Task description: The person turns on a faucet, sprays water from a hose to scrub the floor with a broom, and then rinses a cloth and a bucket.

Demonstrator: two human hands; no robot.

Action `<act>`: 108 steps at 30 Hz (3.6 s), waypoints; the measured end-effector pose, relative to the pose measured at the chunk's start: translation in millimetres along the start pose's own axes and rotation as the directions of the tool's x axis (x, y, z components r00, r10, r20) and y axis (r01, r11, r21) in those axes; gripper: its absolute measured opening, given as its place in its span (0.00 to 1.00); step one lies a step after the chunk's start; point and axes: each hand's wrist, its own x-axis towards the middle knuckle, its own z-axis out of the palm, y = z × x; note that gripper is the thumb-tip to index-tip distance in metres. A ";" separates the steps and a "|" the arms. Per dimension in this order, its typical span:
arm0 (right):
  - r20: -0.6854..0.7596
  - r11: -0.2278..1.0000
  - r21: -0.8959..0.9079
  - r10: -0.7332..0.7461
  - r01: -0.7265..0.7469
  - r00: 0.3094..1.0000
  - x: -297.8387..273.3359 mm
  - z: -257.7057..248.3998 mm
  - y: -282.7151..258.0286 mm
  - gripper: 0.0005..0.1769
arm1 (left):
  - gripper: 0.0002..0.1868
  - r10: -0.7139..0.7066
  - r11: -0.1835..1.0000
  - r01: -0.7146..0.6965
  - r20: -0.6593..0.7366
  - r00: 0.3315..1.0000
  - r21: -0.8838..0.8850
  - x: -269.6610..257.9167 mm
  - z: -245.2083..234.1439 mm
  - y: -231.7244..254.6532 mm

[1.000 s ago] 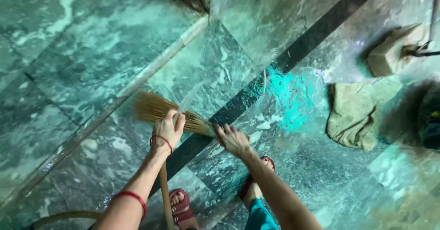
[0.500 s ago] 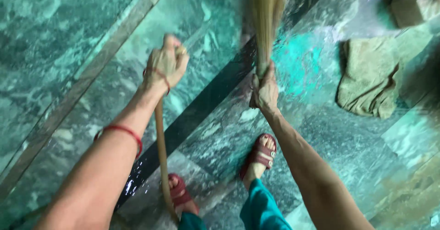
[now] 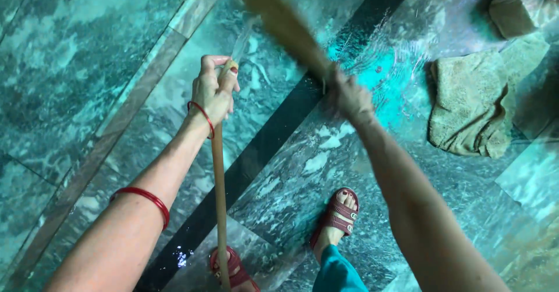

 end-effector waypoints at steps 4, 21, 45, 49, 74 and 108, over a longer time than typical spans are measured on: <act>-0.277 0.934 0.329 0.236 -0.139 0.931 56.8 11.2 84.4 0.39 | 0.15 0.275 0.956 -0.274 0.006 0.961 0.100 36.0 23.3 -6.8; 0.148 0.875 0.344 0.306 -0.339 0.940 -89.1 35.5 136.8 0.49 | 0.14 0.329 0.795 -0.449 0.332 0.884 0.407 5.5 112.2 19.8; 0.037 0.561 0.700 0.591 -0.443 0.806 2.6 -114.8 148.5 0.45 | 0.13 0.451 0.712 -0.324 -0.052 0.891 0.623 137.1 107.2 302.2; 0.029 0.781 0.559 0.316 -0.278 0.948 -1.1 -154.6 79.3 0.49 | 0.14 0.457 0.694 -0.366 0.014 0.889 0.619 168.5 96.3 285.3; 0.166 -0.311 0.946 0.214 -0.094 0.963 108.1 -433.5 -62.8 0.34 | 0.12 0.076 0.996 -0.078 -0.044 0.996 -0.051 260.5 144.6 361.7; 0.325 -0.562 0.824 0.368 -0.070 0.871 28.5 -455.7 28.1 0.06 | 0.32 -0.029 0.423 -0.444 0.502 0.864 0.790 85.1 61.7 296.4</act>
